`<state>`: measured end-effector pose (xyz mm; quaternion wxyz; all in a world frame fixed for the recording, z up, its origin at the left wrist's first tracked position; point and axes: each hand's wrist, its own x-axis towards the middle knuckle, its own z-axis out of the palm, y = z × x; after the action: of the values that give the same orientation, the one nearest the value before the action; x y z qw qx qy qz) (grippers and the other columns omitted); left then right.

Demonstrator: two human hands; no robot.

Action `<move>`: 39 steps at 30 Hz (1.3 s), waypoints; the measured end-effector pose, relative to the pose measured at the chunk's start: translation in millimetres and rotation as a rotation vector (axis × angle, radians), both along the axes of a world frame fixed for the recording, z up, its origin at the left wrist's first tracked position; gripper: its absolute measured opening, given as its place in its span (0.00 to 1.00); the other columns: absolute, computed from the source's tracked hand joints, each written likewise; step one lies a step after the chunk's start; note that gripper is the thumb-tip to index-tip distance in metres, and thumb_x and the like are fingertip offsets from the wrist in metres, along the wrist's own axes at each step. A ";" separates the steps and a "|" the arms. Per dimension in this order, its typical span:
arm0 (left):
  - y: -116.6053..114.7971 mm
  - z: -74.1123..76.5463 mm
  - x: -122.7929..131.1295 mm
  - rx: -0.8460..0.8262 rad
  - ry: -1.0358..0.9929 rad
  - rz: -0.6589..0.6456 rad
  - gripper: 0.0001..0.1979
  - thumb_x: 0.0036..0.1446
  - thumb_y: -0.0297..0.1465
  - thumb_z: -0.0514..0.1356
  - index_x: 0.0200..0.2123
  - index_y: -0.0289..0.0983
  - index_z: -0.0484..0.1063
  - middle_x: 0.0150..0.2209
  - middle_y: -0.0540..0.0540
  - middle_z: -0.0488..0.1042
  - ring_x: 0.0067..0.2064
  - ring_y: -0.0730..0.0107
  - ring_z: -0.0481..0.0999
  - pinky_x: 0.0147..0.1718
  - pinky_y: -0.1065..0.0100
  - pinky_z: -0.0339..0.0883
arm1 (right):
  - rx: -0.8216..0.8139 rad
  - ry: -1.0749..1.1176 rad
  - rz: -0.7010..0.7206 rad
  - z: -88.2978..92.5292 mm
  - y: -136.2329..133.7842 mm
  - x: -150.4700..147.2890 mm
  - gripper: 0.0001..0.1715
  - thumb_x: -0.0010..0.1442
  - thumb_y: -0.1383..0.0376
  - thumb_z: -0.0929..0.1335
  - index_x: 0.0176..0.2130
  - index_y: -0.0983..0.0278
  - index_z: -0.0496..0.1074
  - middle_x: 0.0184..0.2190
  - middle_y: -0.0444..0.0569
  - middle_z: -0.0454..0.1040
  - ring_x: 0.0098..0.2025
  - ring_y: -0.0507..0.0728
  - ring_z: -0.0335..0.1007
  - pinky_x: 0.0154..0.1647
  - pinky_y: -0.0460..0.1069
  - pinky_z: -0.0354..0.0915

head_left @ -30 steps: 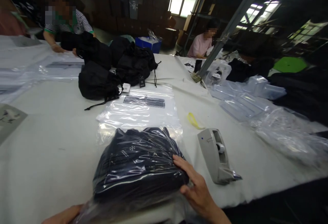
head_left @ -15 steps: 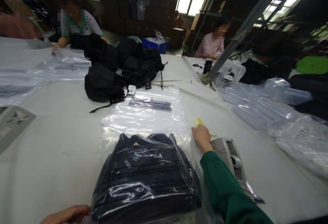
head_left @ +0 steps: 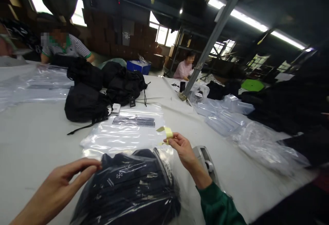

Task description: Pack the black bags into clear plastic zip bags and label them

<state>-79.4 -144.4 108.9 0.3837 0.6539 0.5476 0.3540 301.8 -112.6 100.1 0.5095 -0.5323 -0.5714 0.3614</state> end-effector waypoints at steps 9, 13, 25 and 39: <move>-0.3 51.3 119.6 -0.615 -0.929 -0.339 0.23 0.52 0.45 0.66 0.43 0.33 0.73 0.32 0.46 0.73 0.23 0.82 0.66 0.19 0.79 0.57 | 0.852 -0.872 0.195 63.0 -78.7 -52.8 0.19 0.65 0.70 0.65 0.54 0.58 0.70 0.43 0.47 0.79 0.35 0.56 0.69 0.37 0.53 0.65; -8.1 42.4 117.9 -0.561 -0.948 -0.308 0.22 0.45 0.32 0.73 0.42 0.34 0.71 0.20 0.58 0.62 0.17 0.87 0.55 0.17 0.81 0.49 | 0.852 -1.014 0.215 61.1 -96.9 -62.9 0.18 0.68 0.70 0.61 0.54 0.58 0.71 0.40 0.46 0.79 0.35 0.55 0.69 0.35 0.52 0.63; -30.0 54.8 100.2 -0.097 -0.678 -0.317 0.31 0.54 0.36 0.67 0.57 0.40 0.58 0.29 0.54 0.68 0.23 0.79 0.67 0.20 0.76 0.60 | 0.626 -0.725 0.011 38.1 -105.6 -56.6 0.12 0.66 0.63 0.64 0.45 0.63 0.74 0.38 0.52 0.79 0.37 0.59 0.72 0.39 0.55 0.69; -16.8 118.8 113.8 -0.091 -0.158 -0.885 0.21 0.54 0.31 0.65 0.50 0.38 0.62 0.29 0.52 0.70 0.29 0.73 0.68 0.27 0.73 0.59 | -0.046 -0.373 0.615 124.3 -105.5 -48.1 0.07 0.56 0.64 0.71 0.34 0.64 0.81 0.23 0.41 0.74 0.24 0.50 0.65 0.25 0.44 0.61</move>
<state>34.4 -161.2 227.7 0.5672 0.7786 0.1992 0.1802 253.7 -218.1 224.4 0.2515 -0.4037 -0.7797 0.4072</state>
